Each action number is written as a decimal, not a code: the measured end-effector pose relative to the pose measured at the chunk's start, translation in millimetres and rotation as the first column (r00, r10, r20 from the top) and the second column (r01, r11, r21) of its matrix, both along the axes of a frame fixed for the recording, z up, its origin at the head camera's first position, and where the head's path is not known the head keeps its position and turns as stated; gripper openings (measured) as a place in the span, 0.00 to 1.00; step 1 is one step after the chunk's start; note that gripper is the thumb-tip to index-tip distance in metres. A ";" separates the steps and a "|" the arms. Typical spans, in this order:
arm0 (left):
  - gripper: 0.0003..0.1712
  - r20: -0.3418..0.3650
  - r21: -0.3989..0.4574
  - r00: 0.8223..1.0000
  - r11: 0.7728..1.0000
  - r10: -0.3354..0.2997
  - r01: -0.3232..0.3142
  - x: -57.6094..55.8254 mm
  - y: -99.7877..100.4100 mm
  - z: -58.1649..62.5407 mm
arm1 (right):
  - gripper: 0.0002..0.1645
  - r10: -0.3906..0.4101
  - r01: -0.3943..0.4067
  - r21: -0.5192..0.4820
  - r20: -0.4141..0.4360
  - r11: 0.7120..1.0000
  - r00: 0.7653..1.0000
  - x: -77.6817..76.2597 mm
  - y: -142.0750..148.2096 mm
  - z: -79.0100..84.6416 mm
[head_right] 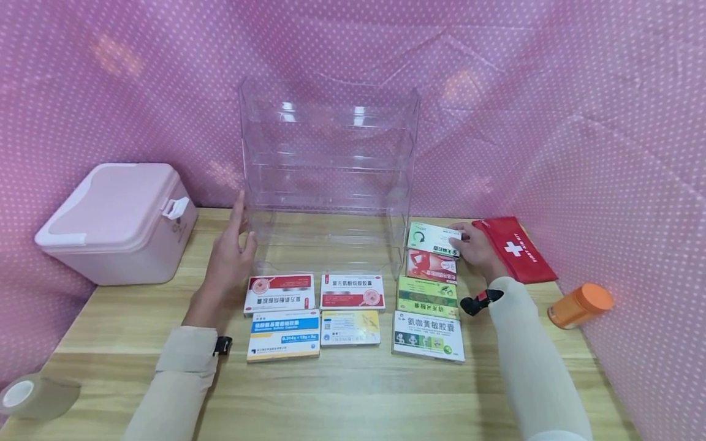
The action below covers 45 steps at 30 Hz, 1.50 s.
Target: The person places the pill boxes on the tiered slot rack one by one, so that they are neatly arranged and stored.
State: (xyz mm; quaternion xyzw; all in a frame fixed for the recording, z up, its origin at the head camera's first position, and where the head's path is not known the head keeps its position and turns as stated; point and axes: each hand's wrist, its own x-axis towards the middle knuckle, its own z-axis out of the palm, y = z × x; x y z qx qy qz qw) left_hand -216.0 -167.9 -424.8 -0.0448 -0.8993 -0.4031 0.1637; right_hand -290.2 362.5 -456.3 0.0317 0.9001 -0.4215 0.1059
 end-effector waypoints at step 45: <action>0.51 -0.055 -0.005 0.998 1.000 -0.006 0.006 2.1 0.8 -1.6 | 0.25 -0.122 0.084 -0.112 -0.407 0.990 0.905 10.2 7.4 67.3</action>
